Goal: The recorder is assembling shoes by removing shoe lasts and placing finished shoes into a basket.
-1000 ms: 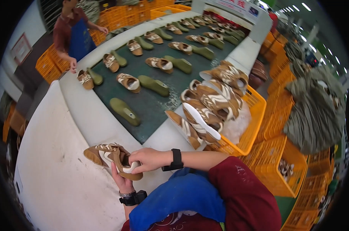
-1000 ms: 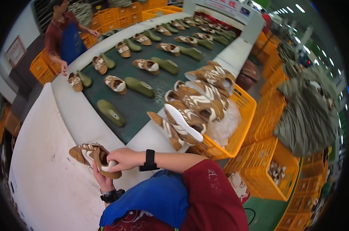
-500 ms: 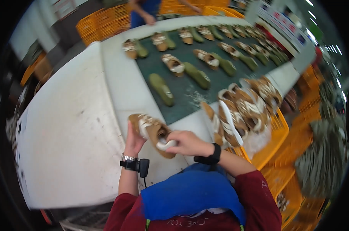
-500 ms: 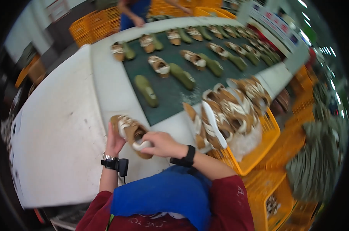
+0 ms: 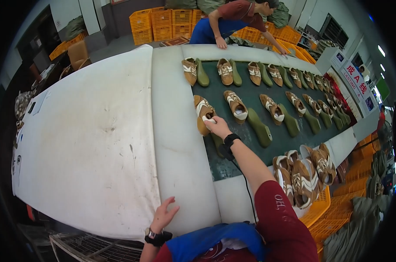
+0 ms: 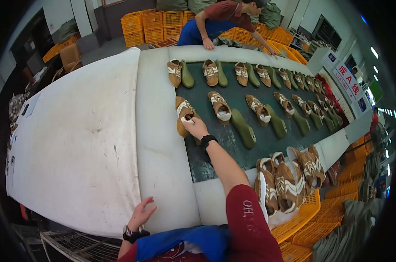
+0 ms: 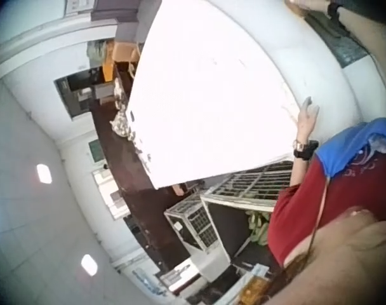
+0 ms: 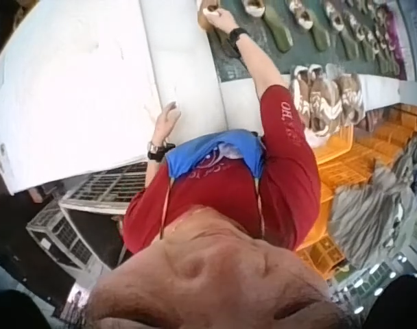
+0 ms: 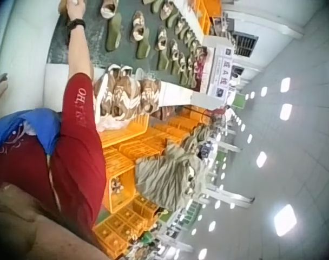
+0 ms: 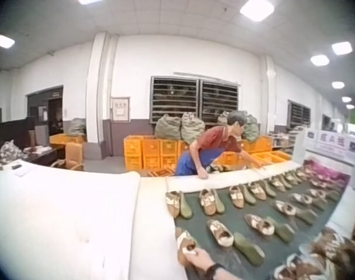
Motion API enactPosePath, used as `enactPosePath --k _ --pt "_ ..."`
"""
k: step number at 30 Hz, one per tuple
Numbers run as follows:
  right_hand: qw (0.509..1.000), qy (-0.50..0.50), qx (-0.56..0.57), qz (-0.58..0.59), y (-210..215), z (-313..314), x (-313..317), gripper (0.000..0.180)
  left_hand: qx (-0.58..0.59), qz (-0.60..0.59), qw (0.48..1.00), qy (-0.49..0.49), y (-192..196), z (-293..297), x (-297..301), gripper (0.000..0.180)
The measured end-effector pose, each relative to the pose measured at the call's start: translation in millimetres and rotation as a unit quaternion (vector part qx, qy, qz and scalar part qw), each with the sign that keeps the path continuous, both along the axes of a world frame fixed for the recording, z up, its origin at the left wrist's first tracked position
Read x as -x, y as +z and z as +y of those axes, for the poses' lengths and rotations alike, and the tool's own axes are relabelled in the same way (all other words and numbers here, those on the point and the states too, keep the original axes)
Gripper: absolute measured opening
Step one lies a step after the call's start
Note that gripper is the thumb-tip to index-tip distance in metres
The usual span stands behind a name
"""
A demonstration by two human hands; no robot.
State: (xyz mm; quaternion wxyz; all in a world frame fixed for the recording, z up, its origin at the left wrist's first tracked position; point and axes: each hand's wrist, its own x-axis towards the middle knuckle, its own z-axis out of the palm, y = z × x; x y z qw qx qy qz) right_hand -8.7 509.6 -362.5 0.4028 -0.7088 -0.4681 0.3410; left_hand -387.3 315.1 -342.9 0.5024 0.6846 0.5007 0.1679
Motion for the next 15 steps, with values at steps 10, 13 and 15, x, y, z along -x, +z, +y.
enactPosePath --k 10,13,15 --pt "0.98 -0.017 -0.006 -0.198 -0.5 26.9 19.7 0.055 -0.003 -0.019 1.0 -0.009 18.1 13.5 -41.5 0.045" --pt "0.973 0.082 -0.02 -0.215 34.3 -9.4 16.3 0.053 -0.012 -0.059 0.998 -0.026 12.0 14.9 -45.4 0.044" --pt "0.96 0.136 -0.017 -0.246 75.0 -48.9 -0.1 0.044 -0.045 -0.046 0.993 -0.099 22.4 16.8 -61.8 0.045"
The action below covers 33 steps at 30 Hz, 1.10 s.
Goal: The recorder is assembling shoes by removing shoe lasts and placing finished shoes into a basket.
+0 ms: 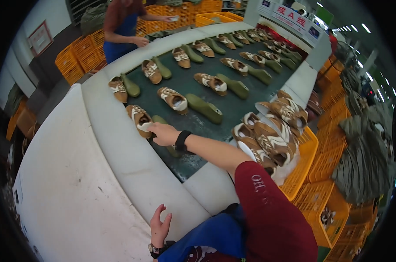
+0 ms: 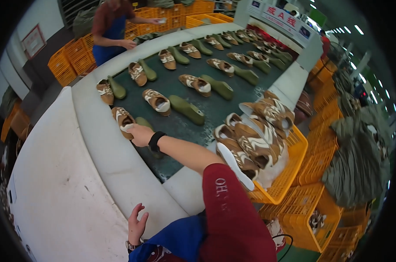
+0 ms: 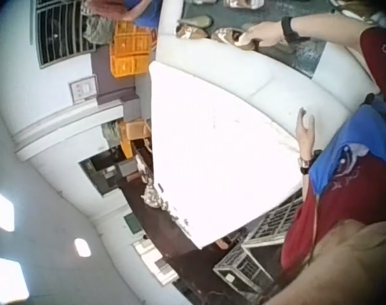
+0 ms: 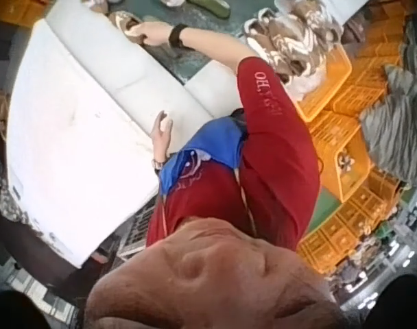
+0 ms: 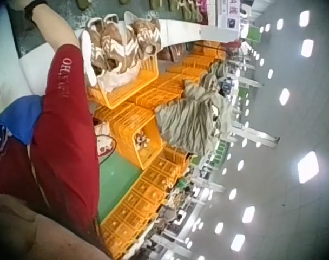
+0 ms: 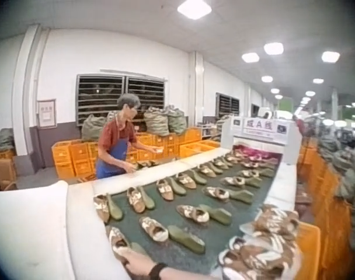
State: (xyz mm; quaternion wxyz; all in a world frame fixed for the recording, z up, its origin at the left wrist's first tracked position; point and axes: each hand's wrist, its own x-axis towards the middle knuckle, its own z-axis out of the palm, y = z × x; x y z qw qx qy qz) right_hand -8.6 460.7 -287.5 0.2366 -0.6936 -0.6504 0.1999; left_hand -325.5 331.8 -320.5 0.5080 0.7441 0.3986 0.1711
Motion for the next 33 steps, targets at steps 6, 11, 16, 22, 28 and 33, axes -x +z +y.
enactPosePath --k 6,11,16,22,28,33 --pt "0.998 0.053 -0.033 -0.011 120.6 -159.0 -73.3 0.029 -0.061 0.019 0.975 -0.215 18.1 -31.0 -58.9 0.047" --pt "0.982 -0.152 0.002 0.114 186.7 -313.8 -157.3 0.03 -0.066 -0.005 0.929 -0.364 9.9 -59.3 -115.3 0.065" --pt "0.835 -0.3 -0.231 0.399 205.9 -424.5 -192.4 0.027 -0.103 -0.023 0.924 -0.368 -20.8 -78.1 -183.6 0.088" --pt "0.858 -0.387 -0.218 0.256 198.9 -520.2 -248.9 0.027 -0.172 0.12 0.917 -0.34 -36.8 -79.1 -217.0 0.101" --pt "0.909 -0.375 -0.015 -0.18 89.8 -547.9 -315.0 0.038 -0.206 0.298 0.804 -0.472 28.4 -42.1 -249.5 0.084" --pt "0.887 -0.338 0.071 -0.307 18.7 -522.9 -330.8 0.046 -0.369 0.181 0.787 -0.46 104.8 -8.8 -388.5 0.059"
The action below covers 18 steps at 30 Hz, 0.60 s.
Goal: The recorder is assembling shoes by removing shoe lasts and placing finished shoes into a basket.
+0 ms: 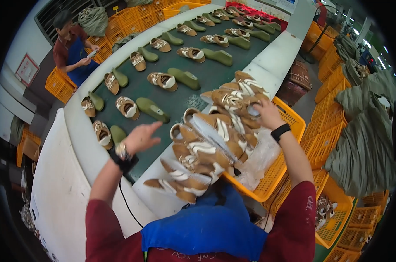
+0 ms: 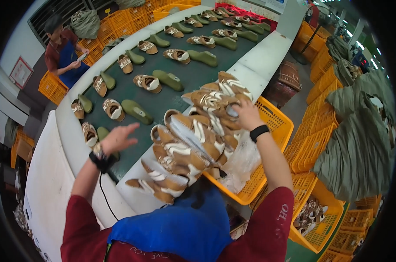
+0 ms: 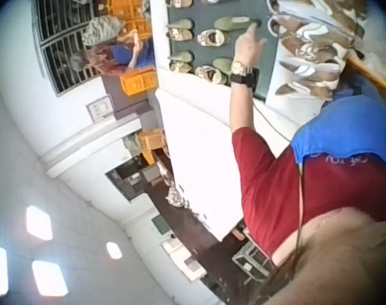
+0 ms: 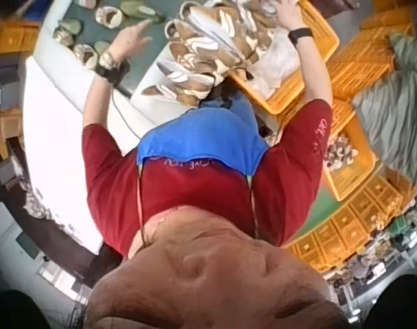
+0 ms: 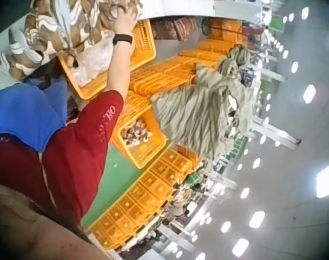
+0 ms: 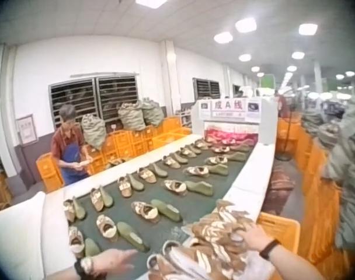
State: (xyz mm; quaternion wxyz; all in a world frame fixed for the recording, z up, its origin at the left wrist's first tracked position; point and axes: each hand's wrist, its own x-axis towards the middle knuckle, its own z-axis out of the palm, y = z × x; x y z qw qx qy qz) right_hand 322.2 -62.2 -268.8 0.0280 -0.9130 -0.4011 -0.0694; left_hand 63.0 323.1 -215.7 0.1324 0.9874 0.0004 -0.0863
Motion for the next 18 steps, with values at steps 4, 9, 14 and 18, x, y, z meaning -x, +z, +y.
enactPosePath --k 4,9,14,18 --pt "0.998 0.017 -0.052 -0.017 -10.9 10.9 2.5 0.024 0.052 -0.011 0.999 0.007 -34.6 33.8 -144.5 0.059" --pt "0.94 0.102 -0.172 0.277 22.2 -9.6 20.7 0.023 0.034 0.062 0.994 -0.084 -97.9 9.6 -258.9 0.076" --pt "0.909 0.092 -0.067 0.401 18.5 -14.4 28.1 0.036 0.056 0.021 0.988 -0.14 -151.1 -7.4 -302.6 0.049" --pt "0.926 0.088 -0.165 0.329 27.0 -12.2 14.0 0.052 0.007 0.016 0.991 -0.13 -111.1 -1.2 -290.9 0.021"
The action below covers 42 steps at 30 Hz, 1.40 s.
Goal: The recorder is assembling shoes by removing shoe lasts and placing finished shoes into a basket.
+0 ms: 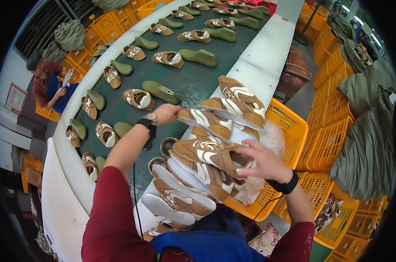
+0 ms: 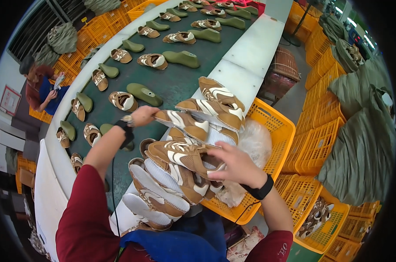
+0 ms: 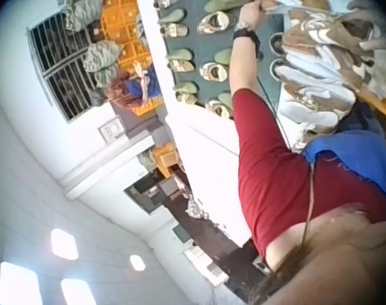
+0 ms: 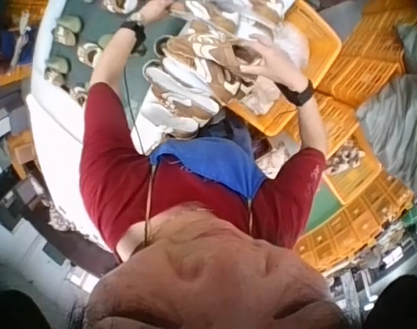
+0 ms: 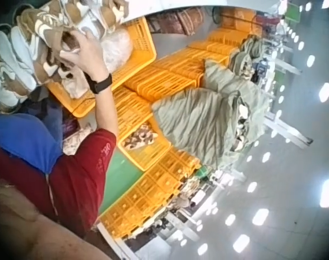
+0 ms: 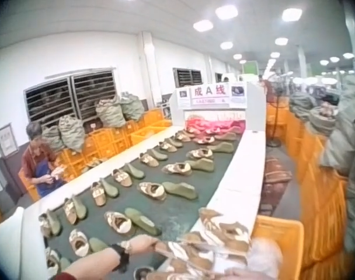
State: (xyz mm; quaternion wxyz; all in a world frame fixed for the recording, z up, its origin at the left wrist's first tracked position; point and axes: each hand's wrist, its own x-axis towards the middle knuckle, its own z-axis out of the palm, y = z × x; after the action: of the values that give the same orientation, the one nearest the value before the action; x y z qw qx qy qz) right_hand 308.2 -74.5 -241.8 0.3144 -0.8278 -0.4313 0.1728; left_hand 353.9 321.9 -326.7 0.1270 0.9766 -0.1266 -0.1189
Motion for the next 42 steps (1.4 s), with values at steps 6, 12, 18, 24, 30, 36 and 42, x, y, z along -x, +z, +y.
enactPosePath --k 6,12,18,24,30,36,42 --pt "0.943 -0.223 0.03 -0.246 -41.1 17.7 -65.4 0.057 0.039 -0.081 0.995 0.054 106.1 41.3 23.7 0.035" --pt "0.947 -0.223 -0.059 -0.224 -54.9 1.3 -84.9 0.06 0.143 -0.131 0.978 0.08 136.2 -16.9 13.8 0.041" --pt "0.958 -0.241 -0.008 -0.159 -36.9 -10.5 -79.5 0.06 0.034 -0.032 0.998 -0.035 55.1 -96.4 1.6 0.042" --pt "0.983 -0.137 -0.082 -0.094 -53.5 -33.7 -87.2 0.065 0.041 -0.038 0.998 -0.043 68.7 -72.2 20.3 0.069" --pt "0.961 -0.243 -0.134 -0.013 -18.3 -81.1 -27.4 0.04 0.097 -0.125 0.982 0.1 171.5 -37.9 139.1 0.057" --pt "0.926 -0.357 -0.104 0.065 -78.7 -176.6 131.0 0.029 0.041 -0.161 0.968 0.188 121.8 -13.8 374.8 0.059" --pt "0.868 -0.448 0.11 0.185 -214.4 -270.3 394.0 0.031 -0.005 0.162 0.922 0.353 19.6 -46.7 526.7 0.082"
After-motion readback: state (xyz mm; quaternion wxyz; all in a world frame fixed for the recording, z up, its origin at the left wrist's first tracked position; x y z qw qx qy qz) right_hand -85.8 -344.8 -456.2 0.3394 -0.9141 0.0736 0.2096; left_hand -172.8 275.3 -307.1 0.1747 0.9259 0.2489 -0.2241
